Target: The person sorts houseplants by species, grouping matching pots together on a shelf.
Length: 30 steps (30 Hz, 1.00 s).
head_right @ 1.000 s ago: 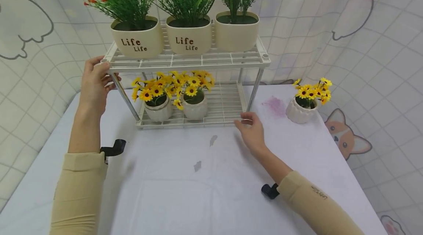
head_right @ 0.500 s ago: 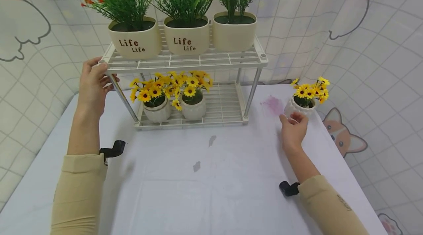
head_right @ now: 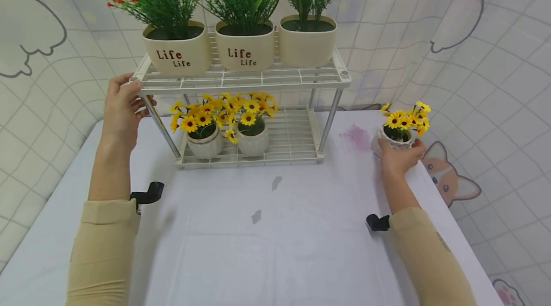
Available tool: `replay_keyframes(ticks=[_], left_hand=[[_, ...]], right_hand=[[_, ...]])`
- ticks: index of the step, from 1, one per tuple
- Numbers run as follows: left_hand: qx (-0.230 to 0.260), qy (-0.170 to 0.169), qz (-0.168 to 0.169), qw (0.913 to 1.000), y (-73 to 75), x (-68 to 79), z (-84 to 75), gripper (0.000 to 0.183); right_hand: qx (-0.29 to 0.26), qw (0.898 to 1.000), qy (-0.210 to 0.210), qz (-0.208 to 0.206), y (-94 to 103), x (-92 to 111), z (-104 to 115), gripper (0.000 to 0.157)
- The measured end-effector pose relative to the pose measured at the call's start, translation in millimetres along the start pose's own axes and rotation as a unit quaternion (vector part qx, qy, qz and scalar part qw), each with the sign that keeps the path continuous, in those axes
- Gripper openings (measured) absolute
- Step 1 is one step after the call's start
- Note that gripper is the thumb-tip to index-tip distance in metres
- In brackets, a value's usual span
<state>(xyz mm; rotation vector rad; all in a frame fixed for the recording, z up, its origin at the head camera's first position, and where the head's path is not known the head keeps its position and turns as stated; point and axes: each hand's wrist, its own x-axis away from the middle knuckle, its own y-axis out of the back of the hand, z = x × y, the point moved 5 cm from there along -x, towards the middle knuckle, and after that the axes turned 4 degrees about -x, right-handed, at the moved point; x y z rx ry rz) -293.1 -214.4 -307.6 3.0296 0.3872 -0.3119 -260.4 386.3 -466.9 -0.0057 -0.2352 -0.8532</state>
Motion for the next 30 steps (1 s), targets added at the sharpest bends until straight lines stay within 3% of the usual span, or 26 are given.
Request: replay_keyframes(ticks=[15,22,30], left_hand=[[0.016,-0.006,0.005,0.9998,0.9,-2.0,2.2,0.038],[0.019,-0.007,0.006,0.9998,1.2,-1.5,2.5,0.038],[0.016,-0.007,0.007,0.9998,1.3,-1.5,1.8,0.038]], right_hand=[[-0.030,0.999,0.001,-0.021,-12.6,-22.9,-10.6,0.103],[-0.050,0.998,-0.008,-0.024,-12.0,-21.7,-11.1,0.101],[-0.036,0.999,0.001,-0.027,-8.7,-15.7,-10.5,0.100]])
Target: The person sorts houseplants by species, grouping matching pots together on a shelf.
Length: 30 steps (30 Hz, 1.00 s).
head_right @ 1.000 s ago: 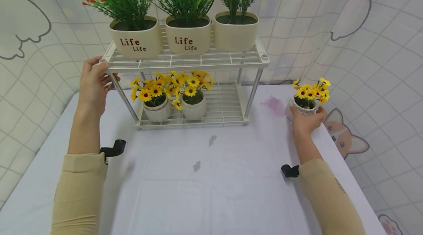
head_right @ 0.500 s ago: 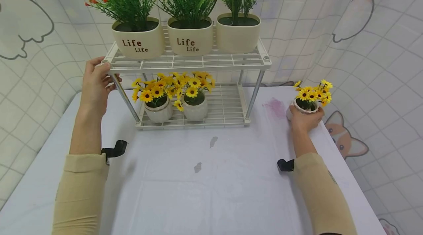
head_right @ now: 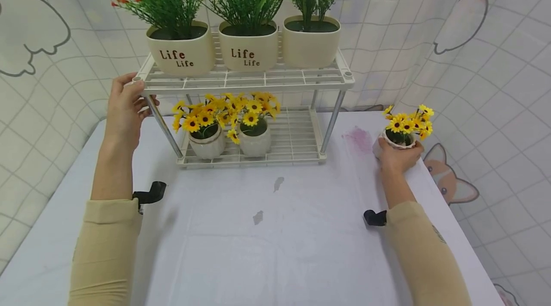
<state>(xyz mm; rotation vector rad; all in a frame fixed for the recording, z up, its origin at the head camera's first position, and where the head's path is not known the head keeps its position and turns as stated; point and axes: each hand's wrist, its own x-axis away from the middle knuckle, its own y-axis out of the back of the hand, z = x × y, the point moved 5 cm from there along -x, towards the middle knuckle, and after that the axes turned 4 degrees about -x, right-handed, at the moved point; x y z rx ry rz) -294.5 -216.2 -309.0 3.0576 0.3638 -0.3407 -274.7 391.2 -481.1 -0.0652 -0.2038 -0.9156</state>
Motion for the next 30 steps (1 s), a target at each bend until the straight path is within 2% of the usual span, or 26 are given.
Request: replay_keyframes(ticks=[6,14,22,30], left_hand=[[-0.005,0.003,0.000,1.0000,0.2,-0.3,-1.1,0.038],[-0.003,0.001,0.001,1.0000,0.7,-0.8,0.1,0.038],[-0.009,0.007,0.001,0.9999,-0.5,-0.8,-1.1,0.038],[-0.008,0.009,0.002,0.9999,-0.6,1.2,-3.1,0.039]], right_hand=[[0.029,1.000,-0.001,0.003,5.5,7.9,-0.4,0.101],[0.056,0.997,-0.030,0.053,13.9,27.2,-2.6,0.107],[0.061,0.992,-0.014,0.110,18.6,67.4,5.1,0.108],[0.100,0.980,-0.015,0.173,21.2,113.7,3.3,0.111]])
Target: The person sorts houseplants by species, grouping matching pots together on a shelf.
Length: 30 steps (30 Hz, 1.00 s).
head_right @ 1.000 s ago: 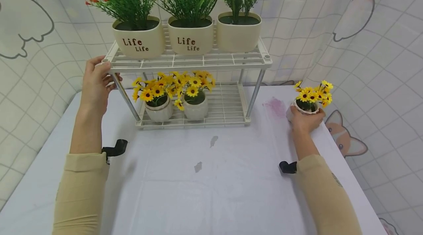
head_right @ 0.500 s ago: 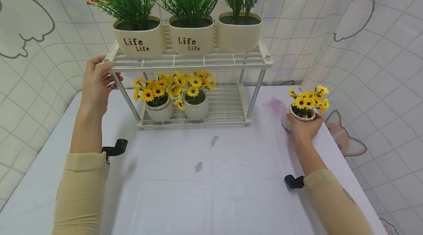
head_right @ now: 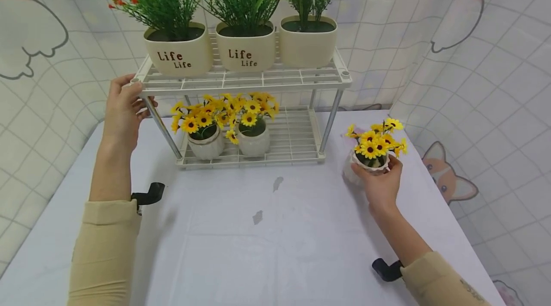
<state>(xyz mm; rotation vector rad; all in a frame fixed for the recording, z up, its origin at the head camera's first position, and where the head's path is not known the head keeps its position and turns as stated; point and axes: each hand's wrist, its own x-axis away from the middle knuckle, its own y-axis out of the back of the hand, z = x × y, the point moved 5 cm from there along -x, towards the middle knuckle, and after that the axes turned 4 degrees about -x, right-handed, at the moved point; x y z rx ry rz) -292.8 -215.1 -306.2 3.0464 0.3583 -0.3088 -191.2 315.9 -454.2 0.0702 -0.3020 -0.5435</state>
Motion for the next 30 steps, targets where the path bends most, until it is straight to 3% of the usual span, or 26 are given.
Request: replay_keyframes(ticks=[15,21,30], left_hand=[[0.007,0.000,0.003,1.0000,1.2,-0.6,1.0,0.040],[0.011,-0.001,0.002,0.9999,1.2,-1.5,0.6,0.039],[0.012,0.000,0.001,0.9999,0.5,-0.7,2.0,0.039]], right_hand=[[0.010,0.994,0.058,0.094,-46.8,55.6,7.5,0.107],[-0.001,0.990,0.073,0.122,-69.9,63.1,16.1,0.103],[-0.050,0.985,0.102,0.127,-104.2,60.7,22.3,0.098]])
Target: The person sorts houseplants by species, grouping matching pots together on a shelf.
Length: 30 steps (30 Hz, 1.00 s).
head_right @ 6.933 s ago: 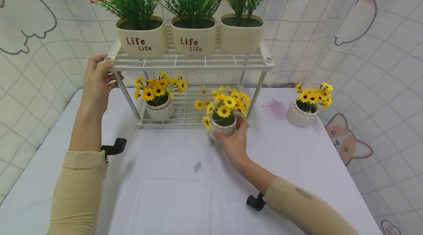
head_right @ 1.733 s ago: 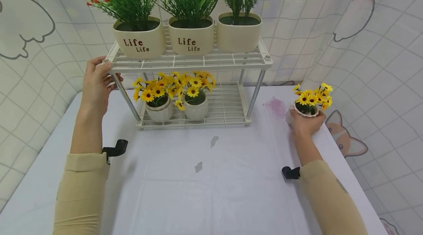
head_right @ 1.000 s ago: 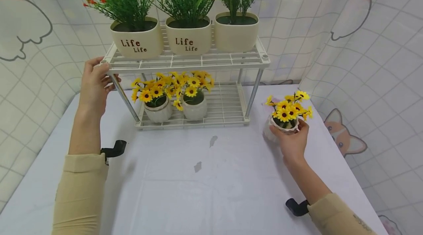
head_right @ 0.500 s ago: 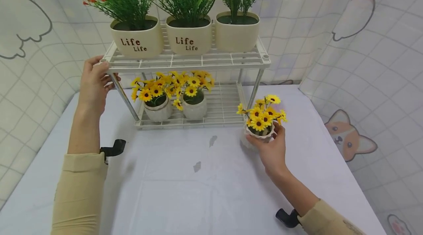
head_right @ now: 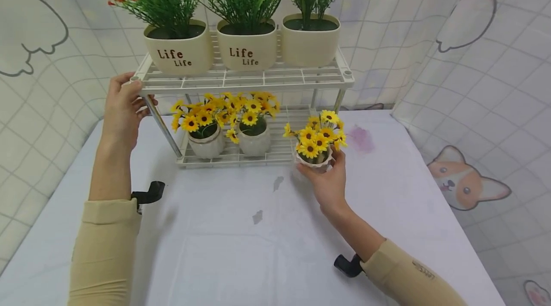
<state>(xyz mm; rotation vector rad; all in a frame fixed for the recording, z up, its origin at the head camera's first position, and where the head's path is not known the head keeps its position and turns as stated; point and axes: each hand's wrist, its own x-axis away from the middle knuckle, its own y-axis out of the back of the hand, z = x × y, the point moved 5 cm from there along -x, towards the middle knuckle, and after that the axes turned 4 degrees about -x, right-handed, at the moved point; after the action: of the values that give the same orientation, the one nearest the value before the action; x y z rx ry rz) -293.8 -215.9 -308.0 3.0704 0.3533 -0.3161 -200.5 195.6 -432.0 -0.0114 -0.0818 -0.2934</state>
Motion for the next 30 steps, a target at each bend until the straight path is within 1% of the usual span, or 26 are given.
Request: replay_keyframes(ticks=[8,13,19,30], left_hand=[[0.014,0.003,0.004,0.9999,-1.4,0.6,1.6,0.037],[0.011,-0.005,0.001,0.9999,-0.3,-0.1,0.6,0.038],[0.004,-0.005,-0.003,1.0000,-0.6,0.5,-0.1,0.038],[-0.004,-0.004,-0.006,1.0000,-0.1,-0.6,0.5,0.038]], right_hand=[[-0.022,1.000,0.011,-0.012,-26.7,-17.2,-5.8,0.094],[-0.025,0.999,0.019,-0.023,-41.4,-32.5,-9.1,0.096],[-0.017,0.999,0.018,-0.036,-48.8,-45.2,-11.7,0.100],[-0.009,0.998,0.040,-0.051,-53.3,-70.0,-18.1,0.092]])
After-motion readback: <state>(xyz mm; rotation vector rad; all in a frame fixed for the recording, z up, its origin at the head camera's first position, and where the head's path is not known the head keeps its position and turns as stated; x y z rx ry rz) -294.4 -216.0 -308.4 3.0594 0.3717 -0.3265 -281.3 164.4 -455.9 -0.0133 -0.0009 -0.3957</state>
